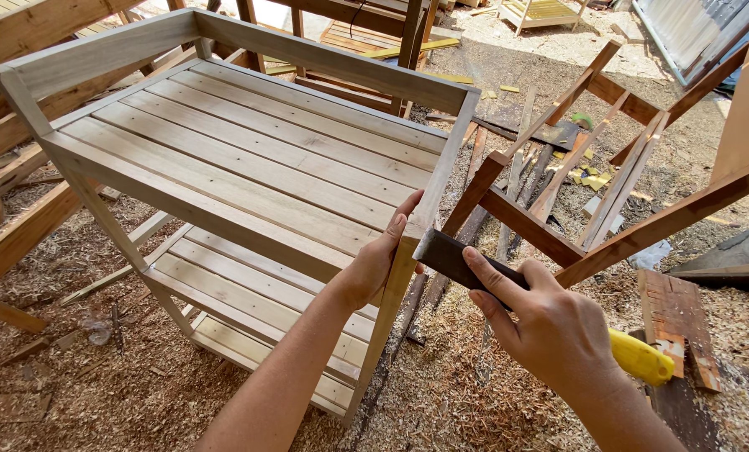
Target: The person smooths the edges of a wooden shelf unit using a hand scraper, then wipes the surface with a cloth. The person works on multiple edges and corners of the shelf unit.
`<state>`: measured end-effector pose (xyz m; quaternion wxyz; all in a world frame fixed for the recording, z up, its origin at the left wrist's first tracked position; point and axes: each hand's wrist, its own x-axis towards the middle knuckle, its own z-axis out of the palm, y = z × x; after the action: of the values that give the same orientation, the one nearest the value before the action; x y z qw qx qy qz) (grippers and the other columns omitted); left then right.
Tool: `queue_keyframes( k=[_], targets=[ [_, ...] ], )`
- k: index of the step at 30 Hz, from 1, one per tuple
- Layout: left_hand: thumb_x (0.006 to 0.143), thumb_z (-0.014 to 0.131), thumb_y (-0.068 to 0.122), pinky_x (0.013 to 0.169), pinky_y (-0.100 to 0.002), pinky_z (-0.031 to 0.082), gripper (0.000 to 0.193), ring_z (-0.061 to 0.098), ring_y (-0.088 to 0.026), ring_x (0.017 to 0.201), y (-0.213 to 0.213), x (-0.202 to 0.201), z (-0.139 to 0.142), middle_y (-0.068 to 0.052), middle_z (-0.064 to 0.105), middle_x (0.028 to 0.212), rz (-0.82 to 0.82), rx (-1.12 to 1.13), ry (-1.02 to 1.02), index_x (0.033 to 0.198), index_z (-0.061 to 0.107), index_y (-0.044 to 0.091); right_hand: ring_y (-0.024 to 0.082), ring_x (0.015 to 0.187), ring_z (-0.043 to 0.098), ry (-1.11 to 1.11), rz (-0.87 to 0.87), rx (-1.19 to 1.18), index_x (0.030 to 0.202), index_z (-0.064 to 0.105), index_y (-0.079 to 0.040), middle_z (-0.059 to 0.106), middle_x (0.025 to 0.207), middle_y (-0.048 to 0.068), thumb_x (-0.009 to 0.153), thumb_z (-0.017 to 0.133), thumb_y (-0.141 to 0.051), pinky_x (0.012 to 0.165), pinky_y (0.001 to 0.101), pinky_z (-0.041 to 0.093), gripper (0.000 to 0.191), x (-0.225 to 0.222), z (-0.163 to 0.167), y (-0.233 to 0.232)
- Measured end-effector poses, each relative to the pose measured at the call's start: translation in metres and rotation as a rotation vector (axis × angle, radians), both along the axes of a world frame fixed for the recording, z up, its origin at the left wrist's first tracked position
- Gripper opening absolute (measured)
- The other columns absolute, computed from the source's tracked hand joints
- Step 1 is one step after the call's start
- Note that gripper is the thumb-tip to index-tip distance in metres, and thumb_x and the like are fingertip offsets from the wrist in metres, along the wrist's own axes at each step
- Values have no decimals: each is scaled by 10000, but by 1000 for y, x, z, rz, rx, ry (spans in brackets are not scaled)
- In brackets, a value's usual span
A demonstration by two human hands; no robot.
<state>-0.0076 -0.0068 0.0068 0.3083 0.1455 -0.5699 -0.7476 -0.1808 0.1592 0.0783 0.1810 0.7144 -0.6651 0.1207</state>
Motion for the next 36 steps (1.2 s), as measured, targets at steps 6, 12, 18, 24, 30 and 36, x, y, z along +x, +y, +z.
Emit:
queue_keyframes(
  k=[6, 12, 18, 24, 30, 36],
  targets=[
    [1067, 252, 501, 864, -297, 538, 609, 580, -131, 990, 3, 1, -1, -48, 521, 1490, -16, 2, 17, 1643, 203, 307, 125, 321, 501, 65, -21, 35, 1485, 537, -409, 554, 673, 23, 912, 584, -492, 292, 296, 479, 581, 1, 1, 1],
    [1065, 242, 481, 870, -298, 539, 600, 587, -117, 1029, 2, 0, 0, -5, 479, 1528, -20, -1, 34, 1637, 192, 305, 113, 328, 504, 81, 5, -4, 1460, 536, -382, 553, 639, 29, 924, 580, -490, 300, 284, 481, 548, -4, -2, 1],
    [1088, 245, 488, 859, -302, 540, 610, 574, -129, 949, 1, -2, -3, -87, 554, 1423, -38, 1, 41, 1663, 192, 294, 100, 338, 494, 35, 61, -25, 1444, 556, -356, 588, 671, 32, 942, 567, -490, 281, 279, 457, 520, -7, -4, -2],
    [1082, 251, 487, 862, -311, 544, 615, 586, -125, 975, 0, -1, -7, -54, 542, 1402, -42, 20, 40, 1664, 184, 298, 100, 330, 471, 17, 58, -14, 1462, 572, -364, 573, 648, 28, 942, 579, -482, 273, 283, 440, 533, -9, -8, -1],
    [1068, 251, 484, 899, -307, 537, 611, 597, -101, 1073, -1, -2, -5, 5, 513, 1500, -33, 7, 41, 1646, 183, 296, 109, 342, 470, 21, 73, -52, 1423, 566, -343, 552, 637, 33, 916, 600, -486, 284, 295, 449, 528, -1, -4, -7],
    [1060, 262, 497, 862, -319, 542, 620, 590, -134, 927, 1, -1, -1, -59, 602, 1360, -40, 41, -1, 1649, 187, 321, 110, 343, 487, -2, 71, -20, 1442, 572, -353, 560, 659, 34, 913, 606, -477, 281, 296, 459, 544, -1, 0, -8]
  ],
)
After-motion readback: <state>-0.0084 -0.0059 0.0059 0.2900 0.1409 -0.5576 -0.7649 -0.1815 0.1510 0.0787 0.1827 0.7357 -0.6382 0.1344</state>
